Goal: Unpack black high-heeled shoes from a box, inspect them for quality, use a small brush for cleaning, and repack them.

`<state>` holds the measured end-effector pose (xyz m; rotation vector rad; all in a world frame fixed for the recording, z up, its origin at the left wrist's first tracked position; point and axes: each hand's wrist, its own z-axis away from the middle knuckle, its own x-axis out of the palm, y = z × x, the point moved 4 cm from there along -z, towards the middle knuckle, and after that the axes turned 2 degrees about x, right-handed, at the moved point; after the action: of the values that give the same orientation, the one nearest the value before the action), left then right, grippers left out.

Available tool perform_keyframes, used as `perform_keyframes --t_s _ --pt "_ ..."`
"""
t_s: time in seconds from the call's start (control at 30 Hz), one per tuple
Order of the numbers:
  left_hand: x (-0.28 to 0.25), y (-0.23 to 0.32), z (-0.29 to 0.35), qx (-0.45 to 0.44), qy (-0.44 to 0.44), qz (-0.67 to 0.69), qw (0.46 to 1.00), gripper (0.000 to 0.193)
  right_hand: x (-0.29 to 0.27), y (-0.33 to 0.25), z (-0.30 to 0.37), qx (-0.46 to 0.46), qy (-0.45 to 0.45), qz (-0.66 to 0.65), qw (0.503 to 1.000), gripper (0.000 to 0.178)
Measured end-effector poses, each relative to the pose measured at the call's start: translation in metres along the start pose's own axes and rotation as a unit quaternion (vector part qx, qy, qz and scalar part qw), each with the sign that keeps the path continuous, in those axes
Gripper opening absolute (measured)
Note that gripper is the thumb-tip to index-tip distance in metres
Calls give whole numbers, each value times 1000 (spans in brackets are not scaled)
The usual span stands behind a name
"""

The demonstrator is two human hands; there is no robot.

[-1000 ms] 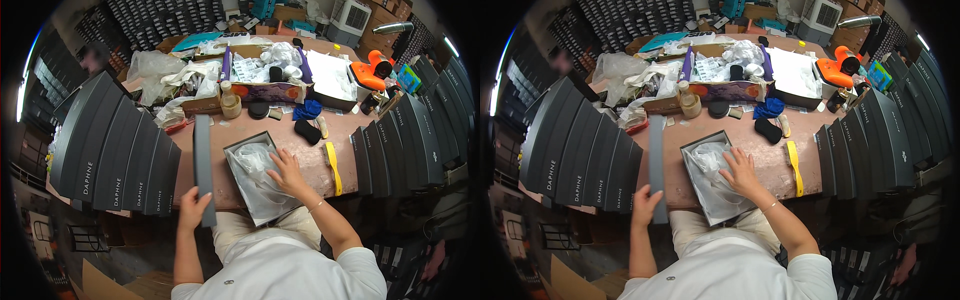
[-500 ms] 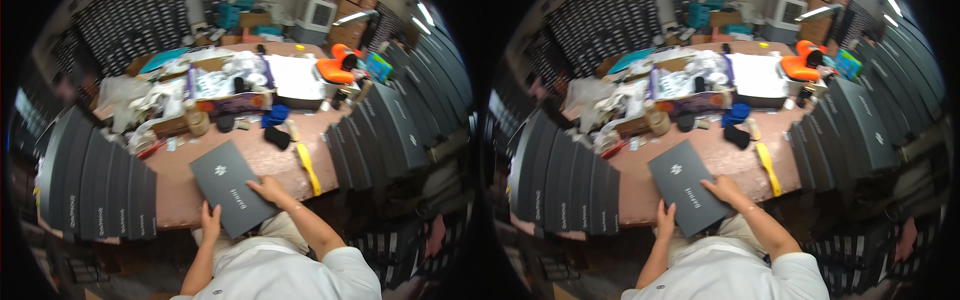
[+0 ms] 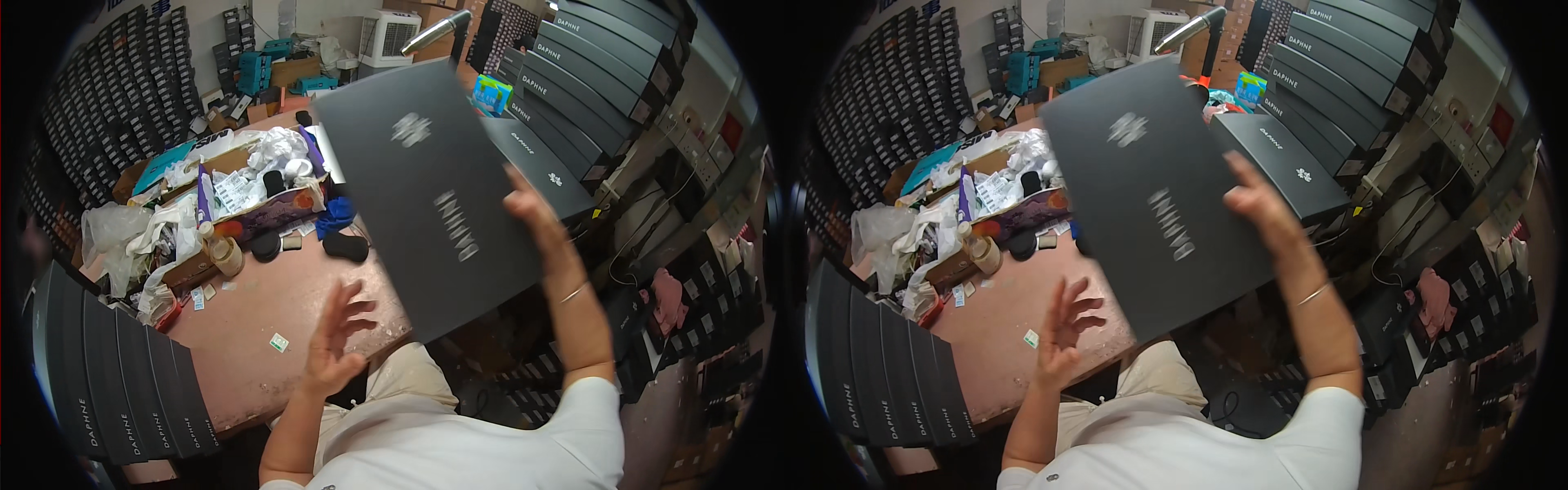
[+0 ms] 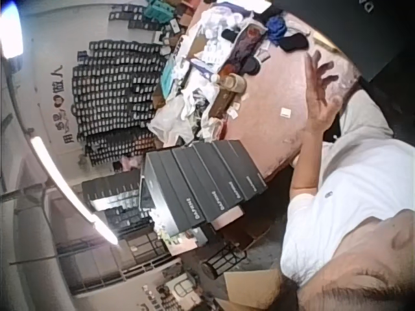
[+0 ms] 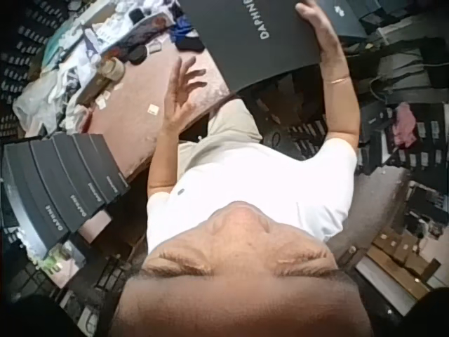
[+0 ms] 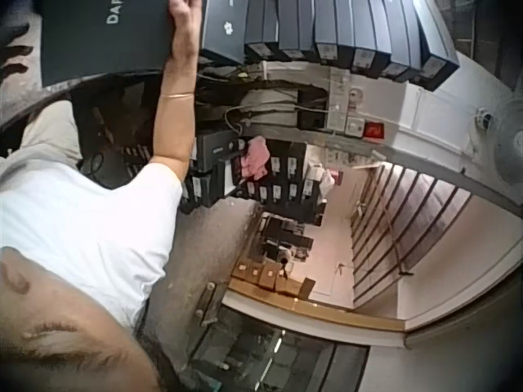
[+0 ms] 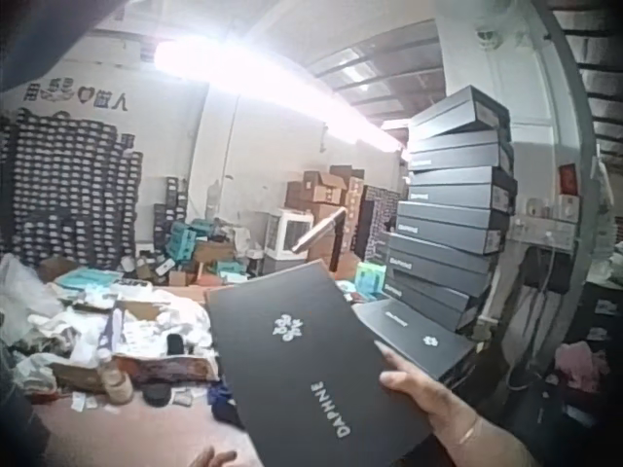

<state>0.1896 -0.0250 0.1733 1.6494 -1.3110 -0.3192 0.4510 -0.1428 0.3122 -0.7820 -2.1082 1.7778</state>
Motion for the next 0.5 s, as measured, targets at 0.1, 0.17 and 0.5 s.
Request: perform_keyframes --t_s 0.1,0.17,0.5 --pt "33 -1 -22 18 -137 -20 990 81 -169 -58 -24 80 84 74 990 55" --pt "32 -11 -18 -17 -161 -58 985 73 -198 -106 -41 169 73 386 904 47" --pt "-58 153 110 79 132 -580 800 53 42 -91 -69 -275 -74 607 742 38"
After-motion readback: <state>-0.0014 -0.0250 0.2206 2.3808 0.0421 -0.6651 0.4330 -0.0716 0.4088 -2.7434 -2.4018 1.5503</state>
